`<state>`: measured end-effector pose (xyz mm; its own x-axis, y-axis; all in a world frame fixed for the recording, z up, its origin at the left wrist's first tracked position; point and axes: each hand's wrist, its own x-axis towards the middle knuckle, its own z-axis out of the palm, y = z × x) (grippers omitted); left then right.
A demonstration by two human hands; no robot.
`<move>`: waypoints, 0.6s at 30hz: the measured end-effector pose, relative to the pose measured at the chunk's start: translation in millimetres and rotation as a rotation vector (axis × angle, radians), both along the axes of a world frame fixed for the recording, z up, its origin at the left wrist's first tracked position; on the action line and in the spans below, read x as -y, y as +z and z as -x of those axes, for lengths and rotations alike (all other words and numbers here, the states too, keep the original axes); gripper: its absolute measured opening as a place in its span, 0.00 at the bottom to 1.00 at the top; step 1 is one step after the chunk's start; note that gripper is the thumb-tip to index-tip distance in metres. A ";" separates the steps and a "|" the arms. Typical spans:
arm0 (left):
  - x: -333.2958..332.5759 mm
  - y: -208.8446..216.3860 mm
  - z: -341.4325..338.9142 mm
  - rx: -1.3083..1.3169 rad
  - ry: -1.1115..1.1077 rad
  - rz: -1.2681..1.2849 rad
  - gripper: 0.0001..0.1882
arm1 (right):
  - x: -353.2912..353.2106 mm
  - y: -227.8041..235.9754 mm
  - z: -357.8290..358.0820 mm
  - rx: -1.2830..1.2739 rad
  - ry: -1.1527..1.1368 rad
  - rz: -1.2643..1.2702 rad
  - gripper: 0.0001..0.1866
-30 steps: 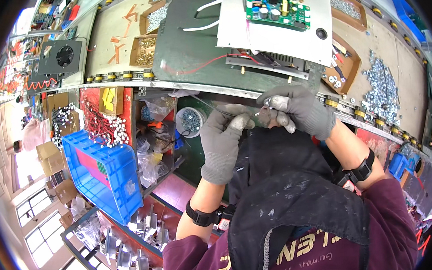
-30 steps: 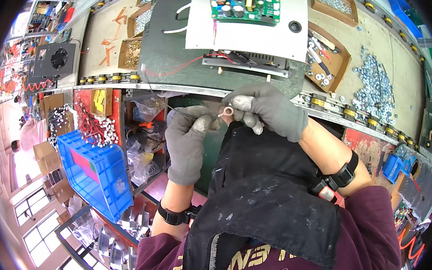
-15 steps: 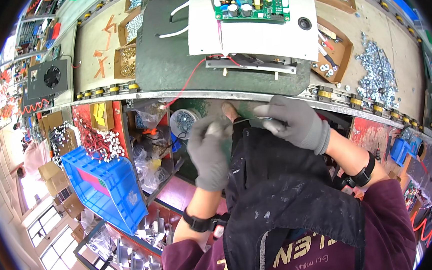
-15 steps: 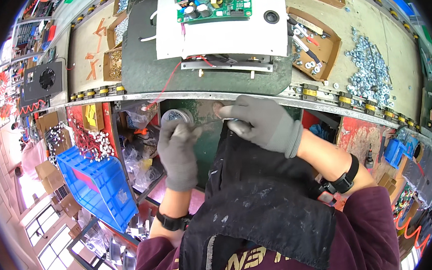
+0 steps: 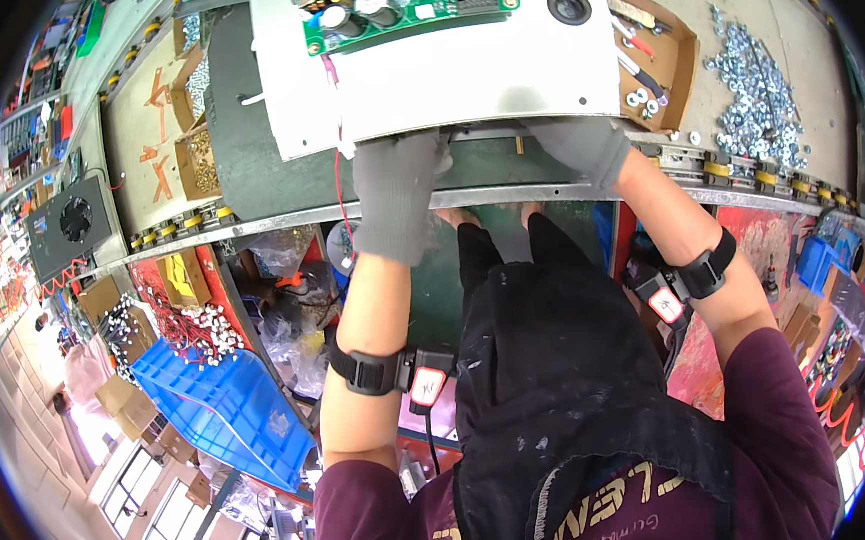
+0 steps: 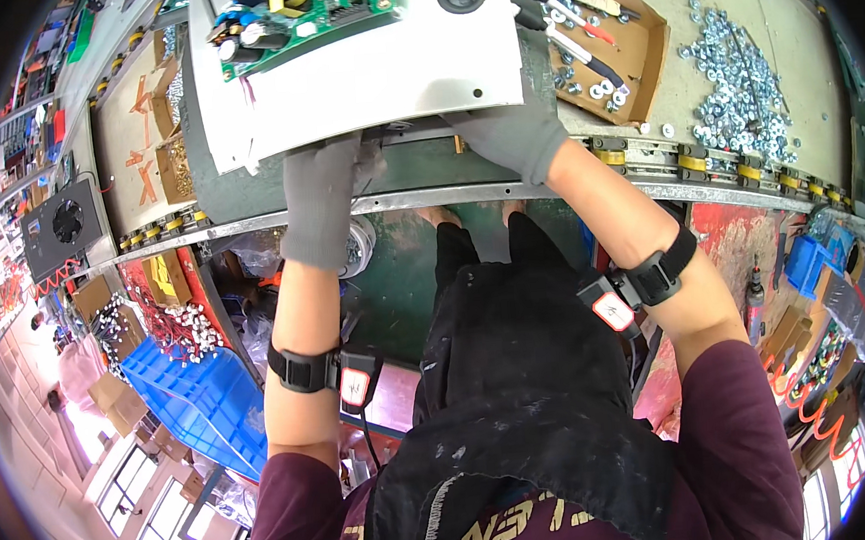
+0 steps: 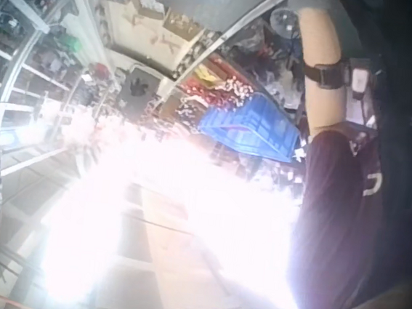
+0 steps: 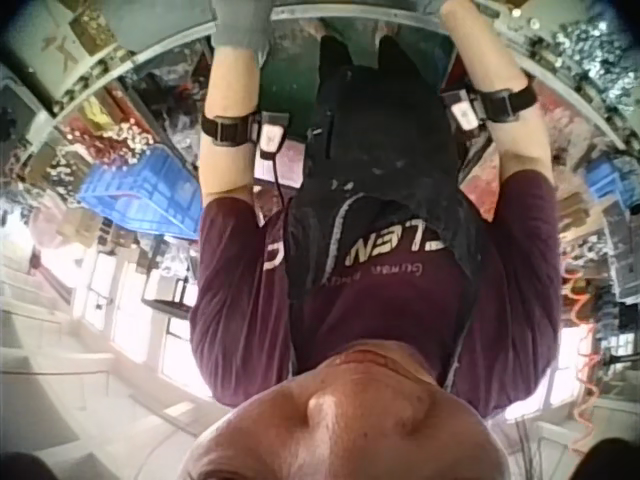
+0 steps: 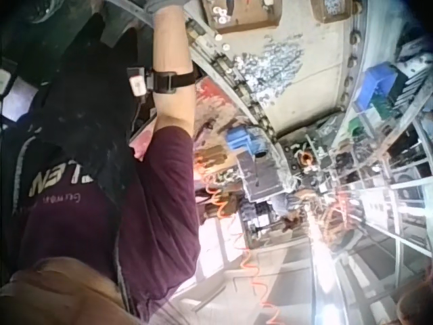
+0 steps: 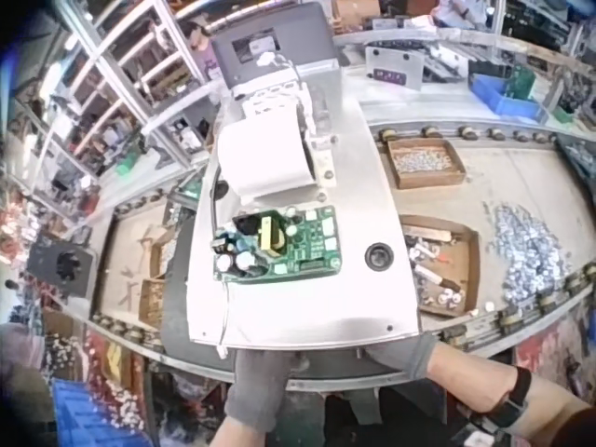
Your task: Assembling electronic components and securing them with a power screwdriver inside a metal chassis on a factory line.
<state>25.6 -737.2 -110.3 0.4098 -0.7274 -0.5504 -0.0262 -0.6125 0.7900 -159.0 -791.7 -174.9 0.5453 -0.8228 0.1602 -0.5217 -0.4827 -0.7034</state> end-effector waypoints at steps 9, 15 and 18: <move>9.3 -18.4 5.8 -0.394 0.097 0.138 0.10 | 5.3 4.4 3.3 -0.011 0.104 -0.093 0.12; 12.2 -14.2 7.9 -0.329 0.036 0.107 0.10 | 10.8 12.1 8.4 0.152 0.190 -0.185 0.12; 11.7 -15.2 10.7 -0.298 0.010 0.133 0.10 | 11.6 16.1 8.7 0.205 0.235 -0.192 0.13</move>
